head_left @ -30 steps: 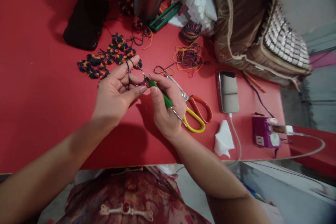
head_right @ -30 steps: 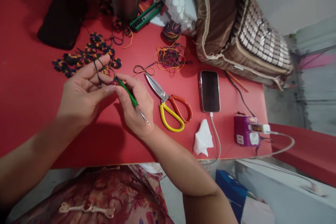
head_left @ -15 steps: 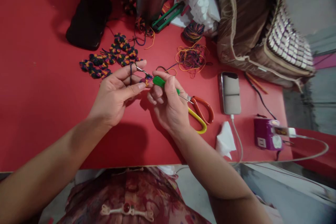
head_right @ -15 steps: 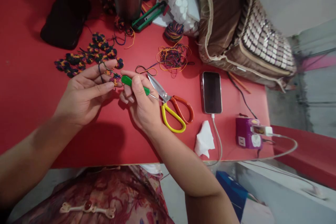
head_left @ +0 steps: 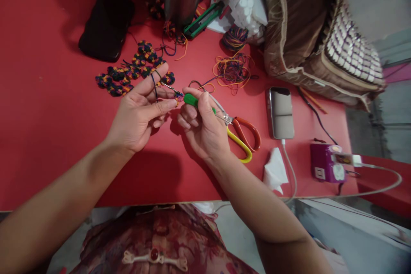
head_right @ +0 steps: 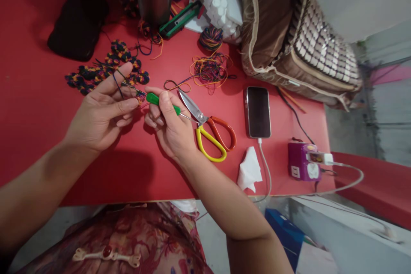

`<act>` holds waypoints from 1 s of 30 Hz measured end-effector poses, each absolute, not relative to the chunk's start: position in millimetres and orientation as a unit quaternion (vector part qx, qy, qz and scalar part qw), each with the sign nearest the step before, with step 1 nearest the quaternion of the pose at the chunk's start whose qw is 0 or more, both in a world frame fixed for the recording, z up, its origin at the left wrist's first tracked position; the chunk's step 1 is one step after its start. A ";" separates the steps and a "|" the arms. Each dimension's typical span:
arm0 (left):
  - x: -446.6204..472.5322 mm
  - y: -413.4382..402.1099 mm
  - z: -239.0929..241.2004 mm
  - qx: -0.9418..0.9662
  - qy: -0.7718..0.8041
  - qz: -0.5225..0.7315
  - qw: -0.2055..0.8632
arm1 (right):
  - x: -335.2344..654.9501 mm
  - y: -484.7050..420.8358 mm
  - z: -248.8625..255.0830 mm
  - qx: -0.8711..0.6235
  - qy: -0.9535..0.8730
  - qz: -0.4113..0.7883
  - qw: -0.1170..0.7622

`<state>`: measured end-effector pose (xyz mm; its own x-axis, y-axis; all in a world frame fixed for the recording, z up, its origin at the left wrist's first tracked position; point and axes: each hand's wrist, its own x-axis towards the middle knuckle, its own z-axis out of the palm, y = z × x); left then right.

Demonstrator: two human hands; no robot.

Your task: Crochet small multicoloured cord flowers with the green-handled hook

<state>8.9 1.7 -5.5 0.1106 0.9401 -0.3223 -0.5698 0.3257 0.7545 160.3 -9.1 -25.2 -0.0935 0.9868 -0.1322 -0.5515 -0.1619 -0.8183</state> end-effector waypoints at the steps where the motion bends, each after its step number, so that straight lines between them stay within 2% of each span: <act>1: 9.5 1.2 -4.3 0.232 0.409 0.534 0.702 | 160.3 -9.0 -25.7 -0.360 -0.306 0.673 0.569; 11: 11.2 -3.1 -10.5 0.222 0.403 0.518 0.721 | 157.3 -13.7 -25.3 -0.374 -0.308 0.654 0.580; 16: 6.8 -1.0 -8.3 0.210 0.397 0.513 0.732 | 158.0 -11.2 -19.3 -0.367 -0.280 0.681 0.568; 25: 1.0 -5.8 -5.4 0.346 0.390 0.518 0.678 | 163.5 -6.2 -5.2 -0.408 -0.205 0.732 0.505; 30: -0.5 -9.2 -2.3 0.383 0.380 0.493 0.682 | 172.6 -3.1 -9.7 -0.405 -0.235 0.734 0.492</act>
<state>-0.5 -9.2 -2.3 0.2251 0.9640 -0.1412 -0.3813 0.2205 0.8978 172.6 -3.1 -9.7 -0.1893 0.9124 -0.3630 -0.5314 -0.4060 -0.7435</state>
